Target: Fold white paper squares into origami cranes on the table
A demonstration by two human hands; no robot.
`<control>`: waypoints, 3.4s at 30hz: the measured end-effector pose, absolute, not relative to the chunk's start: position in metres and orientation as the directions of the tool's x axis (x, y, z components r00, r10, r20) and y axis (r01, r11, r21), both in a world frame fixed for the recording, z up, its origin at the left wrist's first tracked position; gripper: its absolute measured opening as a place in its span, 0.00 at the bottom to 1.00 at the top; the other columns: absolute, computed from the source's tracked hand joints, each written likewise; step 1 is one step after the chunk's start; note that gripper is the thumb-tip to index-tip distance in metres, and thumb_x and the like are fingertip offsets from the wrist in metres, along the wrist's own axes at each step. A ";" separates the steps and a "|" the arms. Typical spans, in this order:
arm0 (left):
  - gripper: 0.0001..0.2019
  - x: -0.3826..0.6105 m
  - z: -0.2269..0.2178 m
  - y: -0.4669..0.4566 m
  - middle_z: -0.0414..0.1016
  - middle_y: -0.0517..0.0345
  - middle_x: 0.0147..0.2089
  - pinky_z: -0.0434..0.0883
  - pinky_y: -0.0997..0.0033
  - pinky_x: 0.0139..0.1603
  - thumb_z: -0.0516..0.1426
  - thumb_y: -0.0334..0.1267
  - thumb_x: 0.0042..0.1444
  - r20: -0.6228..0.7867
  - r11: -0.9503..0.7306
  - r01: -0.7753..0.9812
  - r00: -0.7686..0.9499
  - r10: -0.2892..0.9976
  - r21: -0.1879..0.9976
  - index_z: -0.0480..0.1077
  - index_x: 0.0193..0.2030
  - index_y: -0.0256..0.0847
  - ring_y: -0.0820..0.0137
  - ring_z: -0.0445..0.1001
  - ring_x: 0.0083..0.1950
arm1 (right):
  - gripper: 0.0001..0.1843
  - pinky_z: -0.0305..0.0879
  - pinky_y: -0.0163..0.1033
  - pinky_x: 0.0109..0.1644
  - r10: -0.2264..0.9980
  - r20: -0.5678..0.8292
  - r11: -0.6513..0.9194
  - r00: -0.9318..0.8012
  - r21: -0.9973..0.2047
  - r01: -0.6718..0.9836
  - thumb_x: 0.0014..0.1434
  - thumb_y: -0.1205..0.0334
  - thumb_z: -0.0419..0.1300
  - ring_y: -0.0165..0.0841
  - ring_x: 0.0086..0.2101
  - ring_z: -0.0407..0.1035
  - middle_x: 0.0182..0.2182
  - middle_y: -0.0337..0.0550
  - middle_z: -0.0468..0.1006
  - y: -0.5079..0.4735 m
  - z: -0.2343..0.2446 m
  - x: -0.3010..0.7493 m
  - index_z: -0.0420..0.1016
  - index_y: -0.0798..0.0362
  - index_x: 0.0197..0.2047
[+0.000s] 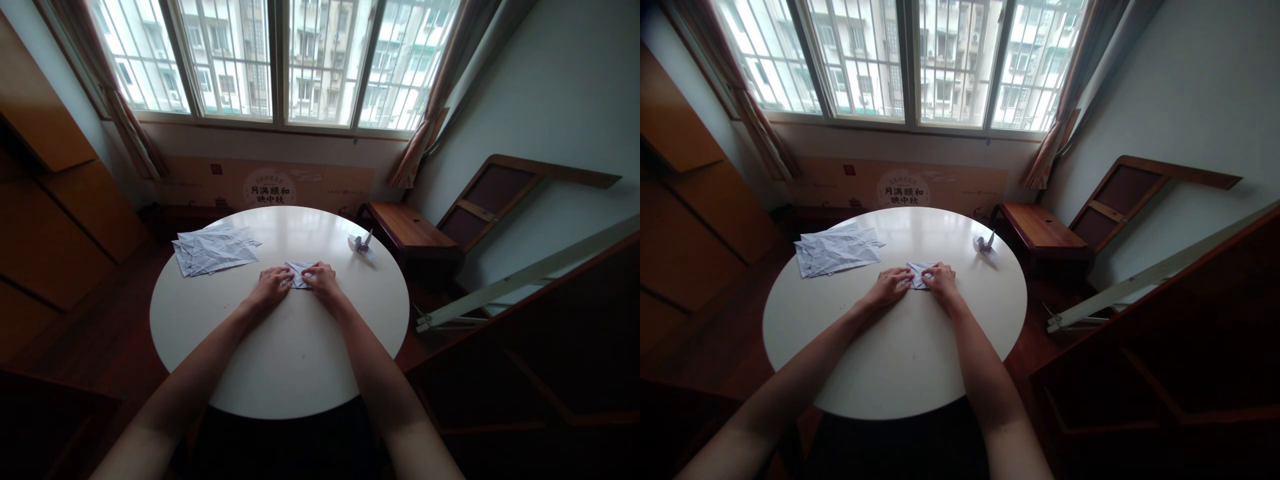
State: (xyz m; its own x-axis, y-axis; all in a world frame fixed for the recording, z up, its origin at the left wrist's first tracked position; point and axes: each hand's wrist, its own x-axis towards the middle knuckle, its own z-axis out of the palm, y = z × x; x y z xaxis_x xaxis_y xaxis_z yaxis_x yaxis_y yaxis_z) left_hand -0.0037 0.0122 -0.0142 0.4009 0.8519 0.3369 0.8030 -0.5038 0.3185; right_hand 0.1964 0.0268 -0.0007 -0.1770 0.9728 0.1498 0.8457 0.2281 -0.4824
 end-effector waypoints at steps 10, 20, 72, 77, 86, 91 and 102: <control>0.10 -0.006 -0.015 0.010 0.74 0.57 0.54 0.56 0.53 0.61 0.57 0.42 0.59 0.440 -0.656 0.698 0.513 0.737 0.287 0.77 0.46 0.54 0.62 0.68 0.57 | 0.13 0.56 0.45 0.55 0.973 0.153 0.222 -0.170 -0.460 0.859 0.60 0.53 0.57 0.40 0.49 0.63 0.46 0.43 0.73 0.027 -0.002 0.196 0.80 0.40 0.45; 0.09 -0.005 -0.010 0.009 0.77 0.58 0.51 0.57 0.57 0.61 0.55 0.41 0.60 0.392 -0.680 0.669 0.563 0.728 0.301 0.77 0.43 0.50 0.64 0.71 0.55 | 0.14 0.55 0.44 0.54 0.967 0.180 0.242 -0.179 -0.448 0.861 0.60 0.61 0.57 0.38 0.49 0.64 0.47 0.43 0.72 0.029 -0.006 0.196 0.80 0.39 0.45; 0.15 -0.007 -0.016 0.013 0.74 0.54 0.55 0.61 0.56 0.63 0.57 0.47 0.57 0.371 -0.635 0.677 0.518 0.771 0.374 0.75 0.49 0.50 0.61 0.71 0.57 | 0.13 0.57 0.40 0.51 0.956 0.151 0.293 -0.251 -0.463 0.837 0.61 0.55 0.57 0.35 0.45 0.68 0.41 0.43 0.74 0.030 -0.005 0.194 0.80 0.41 0.46; 0.20 -0.009 -0.016 0.013 0.73 0.53 0.56 0.61 0.56 0.62 0.60 0.52 0.53 0.368 -0.648 0.672 0.536 0.759 0.357 0.74 0.51 0.49 0.59 0.70 0.58 | 0.13 0.57 0.40 0.51 0.956 0.157 0.292 -0.246 -0.473 0.831 0.61 0.55 0.57 0.36 0.45 0.68 0.41 0.43 0.74 0.029 -0.004 0.194 0.80 0.42 0.46; 0.19 -0.008 -0.017 0.015 0.74 0.54 0.56 0.61 0.56 0.62 0.60 0.51 0.54 0.371 -0.648 0.670 0.534 0.760 0.364 0.74 0.50 0.49 0.59 0.70 0.58 | 0.14 0.58 0.40 0.51 0.959 0.145 0.285 -0.245 -0.471 0.835 0.62 0.55 0.56 0.36 0.45 0.68 0.41 0.43 0.74 0.029 -0.003 0.194 0.80 0.42 0.47; 0.19 -0.008 -0.019 0.016 0.74 0.54 0.55 0.62 0.56 0.62 0.59 0.51 0.54 0.383 -0.662 0.658 0.542 0.748 0.359 0.74 0.50 0.48 0.59 0.71 0.57 | 0.14 0.57 0.41 0.52 0.959 0.141 0.282 -0.244 -0.472 0.835 0.62 0.55 0.56 0.36 0.46 0.68 0.41 0.43 0.74 0.029 -0.004 0.193 0.80 0.42 0.47; 0.18 -0.009 -0.019 0.017 0.74 0.53 0.56 0.62 0.55 0.61 0.59 0.51 0.55 0.386 -0.667 0.654 0.547 0.743 0.357 0.74 0.50 0.48 0.59 0.70 0.57 | 0.14 0.56 0.42 0.52 0.958 0.147 0.286 -0.245 -0.476 0.831 0.61 0.55 0.56 0.37 0.46 0.67 0.41 0.44 0.74 0.029 -0.005 0.193 0.79 0.42 0.47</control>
